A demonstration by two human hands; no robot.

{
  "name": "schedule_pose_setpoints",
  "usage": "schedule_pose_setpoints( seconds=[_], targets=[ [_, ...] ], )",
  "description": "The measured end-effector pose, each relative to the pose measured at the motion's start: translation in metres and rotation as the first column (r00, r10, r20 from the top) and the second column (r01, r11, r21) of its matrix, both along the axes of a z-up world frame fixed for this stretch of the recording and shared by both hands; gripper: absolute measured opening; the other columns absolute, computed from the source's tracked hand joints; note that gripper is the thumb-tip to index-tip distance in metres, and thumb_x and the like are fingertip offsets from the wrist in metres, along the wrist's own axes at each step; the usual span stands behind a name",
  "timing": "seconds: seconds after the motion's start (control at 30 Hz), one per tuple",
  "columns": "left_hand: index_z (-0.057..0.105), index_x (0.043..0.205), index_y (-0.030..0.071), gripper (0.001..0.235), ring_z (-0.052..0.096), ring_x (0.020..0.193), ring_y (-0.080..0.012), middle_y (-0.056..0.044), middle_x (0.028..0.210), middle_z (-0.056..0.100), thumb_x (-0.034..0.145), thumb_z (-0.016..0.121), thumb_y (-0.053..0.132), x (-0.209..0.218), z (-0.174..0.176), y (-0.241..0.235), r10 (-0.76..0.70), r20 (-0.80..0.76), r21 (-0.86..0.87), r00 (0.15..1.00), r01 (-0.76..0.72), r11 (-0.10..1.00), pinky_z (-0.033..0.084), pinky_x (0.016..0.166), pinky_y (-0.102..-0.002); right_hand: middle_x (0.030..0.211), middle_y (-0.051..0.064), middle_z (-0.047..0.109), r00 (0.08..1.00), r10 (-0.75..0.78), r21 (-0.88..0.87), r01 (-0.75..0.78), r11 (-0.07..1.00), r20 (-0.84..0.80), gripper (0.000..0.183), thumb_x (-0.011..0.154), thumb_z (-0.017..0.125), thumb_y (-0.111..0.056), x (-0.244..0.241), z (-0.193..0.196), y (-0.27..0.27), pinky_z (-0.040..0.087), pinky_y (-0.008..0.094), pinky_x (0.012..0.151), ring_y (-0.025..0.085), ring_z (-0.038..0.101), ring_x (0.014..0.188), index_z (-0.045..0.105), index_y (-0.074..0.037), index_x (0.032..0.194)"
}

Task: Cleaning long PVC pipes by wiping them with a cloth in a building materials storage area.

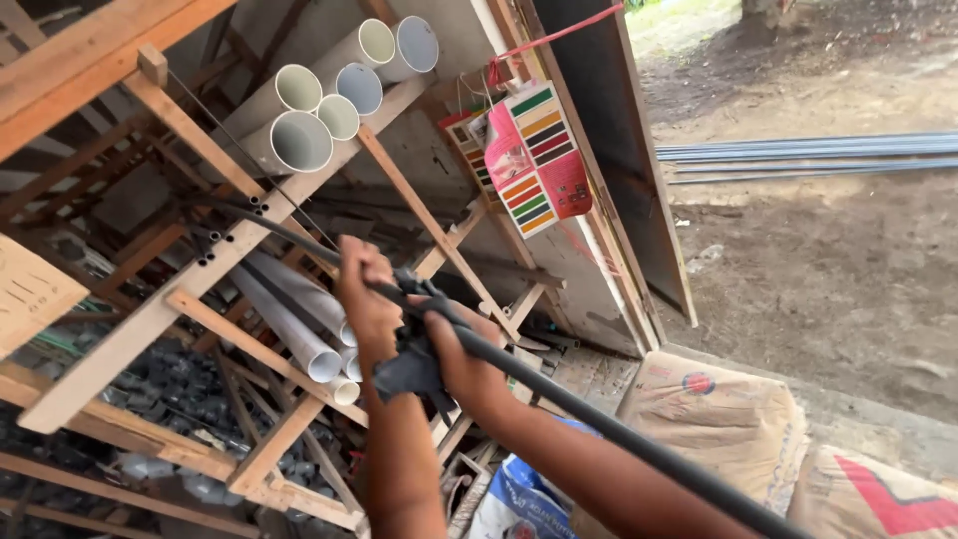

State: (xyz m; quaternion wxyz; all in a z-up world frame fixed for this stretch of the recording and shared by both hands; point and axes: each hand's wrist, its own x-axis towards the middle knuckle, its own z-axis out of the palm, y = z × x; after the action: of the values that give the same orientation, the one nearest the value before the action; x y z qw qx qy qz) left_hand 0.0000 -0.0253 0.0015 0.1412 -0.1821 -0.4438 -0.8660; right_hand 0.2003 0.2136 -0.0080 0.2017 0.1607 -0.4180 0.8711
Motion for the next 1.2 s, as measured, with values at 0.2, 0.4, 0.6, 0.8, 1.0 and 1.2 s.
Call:
schedule_pose_setpoints(
  seconds=[0.2, 0.4, 0.6, 0.8, 1.0, 1.2],
  targets=[
    [0.053, 0.105, 0.026, 0.014, 0.038, 0.053, -0.0045, 0.009, 0.073, 0.035, 0.104, 0.054, 0.012, 0.023, 0.014, 0.013, 0.047, 0.007, -0.027, 0.999, -0.047, 0.999, 0.043, 0.041, -0.020, 0.095, 0.021, 0.077, 0.999, 0.018, -0.001, -0.018, 1.000, -0.049, 0.023, 0.093, 0.063, -0.015, 0.011, 0.007, 0.011, 0.053, 0.045, 0.089, 0.024, 0.068, 0.099, 0.079, -0.002, 0.102],
    [0.053, 0.095, 0.025, 0.016, 0.046, 0.055, -0.0020, 0.010, 0.077, 0.041, 0.106, 0.056, 0.015, -0.027, 0.018, -0.047, 0.024, -0.003, 0.037, 1.000, -0.024, 0.999, 0.044, 0.045, -0.017, 0.099, 0.019, 0.078, 0.999, 0.010, -0.001, -0.010, 1.000, -0.038, 0.025, 0.093, 0.061, -0.014, 0.003, 0.003, 0.011, 0.053, 0.043, 0.093, 0.027, 0.071, 0.103, 0.080, -0.004, 0.105],
    [0.048, 0.119, 0.031, 0.015, 0.036, 0.053, -0.0072, 0.007, 0.072, 0.033, 0.108, 0.056, 0.024, -0.009, -0.002, -0.002, 0.132, 0.051, -0.085, 0.990, -0.127, 0.988, 0.045, 0.033, -0.029, 0.081, 0.014, 0.073, 0.996, 0.014, 0.037, -0.011, 0.999, -0.089, 0.017, 0.093, 0.064, -0.017, -0.001, 0.034, 0.010, 0.054, 0.040, 0.080, 0.018, 0.065, 0.088, 0.077, -0.005, 0.092],
    [0.055, 0.095, 0.023, 0.013, 0.046, 0.054, -0.0013, 0.010, 0.074, 0.042, 0.106, 0.056, 0.015, -0.062, 0.011, -0.088, -0.014, 0.042, -0.020, 0.999, 0.015, 1.000, 0.046, 0.045, -0.017, 0.077, 0.013, 0.075, 0.999, 0.023, 0.086, -0.021, 0.996, -0.025, 0.019, 0.091, 0.067, -0.021, 0.020, -0.001, 0.030, 0.056, 0.034, 0.073, 0.014, 0.067, 0.083, 0.080, -0.008, 0.091],
    [0.051, 0.094, 0.021, 0.015, 0.047, 0.058, -0.0007, 0.010, 0.079, 0.044, 0.107, 0.059, 0.018, -0.049, 0.007, -0.082, -0.047, 0.071, 0.028, 0.996, 0.045, 0.999, 0.044, 0.051, -0.015, 0.072, 0.019, 0.071, 0.995, 0.008, 0.095, 0.002, 0.995, -0.104, 0.022, 0.094, 0.060, -0.017, 0.006, 0.015, 0.009, 0.056, 0.040, 0.069, 0.023, 0.069, 0.073, 0.077, -0.004, 0.090],
    [0.039, 0.113, 0.018, 0.018, 0.044, 0.058, -0.0010, 0.011, 0.074, 0.037, 0.109, 0.055, 0.024, 0.009, 0.027, -0.051, 0.059, 0.103, -0.057, 0.993, -0.053, 0.997, 0.043, 0.053, -0.011, 0.063, 0.015, 0.063, 0.958, 0.116, -0.008, -0.123, 0.992, -0.263, 0.024, 0.099, 0.059, -0.017, -0.005, 0.031, -0.033, 0.049, 0.034, 0.059, 0.017, 0.061, 0.063, 0.072, -0.004, 0.084]
  ],
)
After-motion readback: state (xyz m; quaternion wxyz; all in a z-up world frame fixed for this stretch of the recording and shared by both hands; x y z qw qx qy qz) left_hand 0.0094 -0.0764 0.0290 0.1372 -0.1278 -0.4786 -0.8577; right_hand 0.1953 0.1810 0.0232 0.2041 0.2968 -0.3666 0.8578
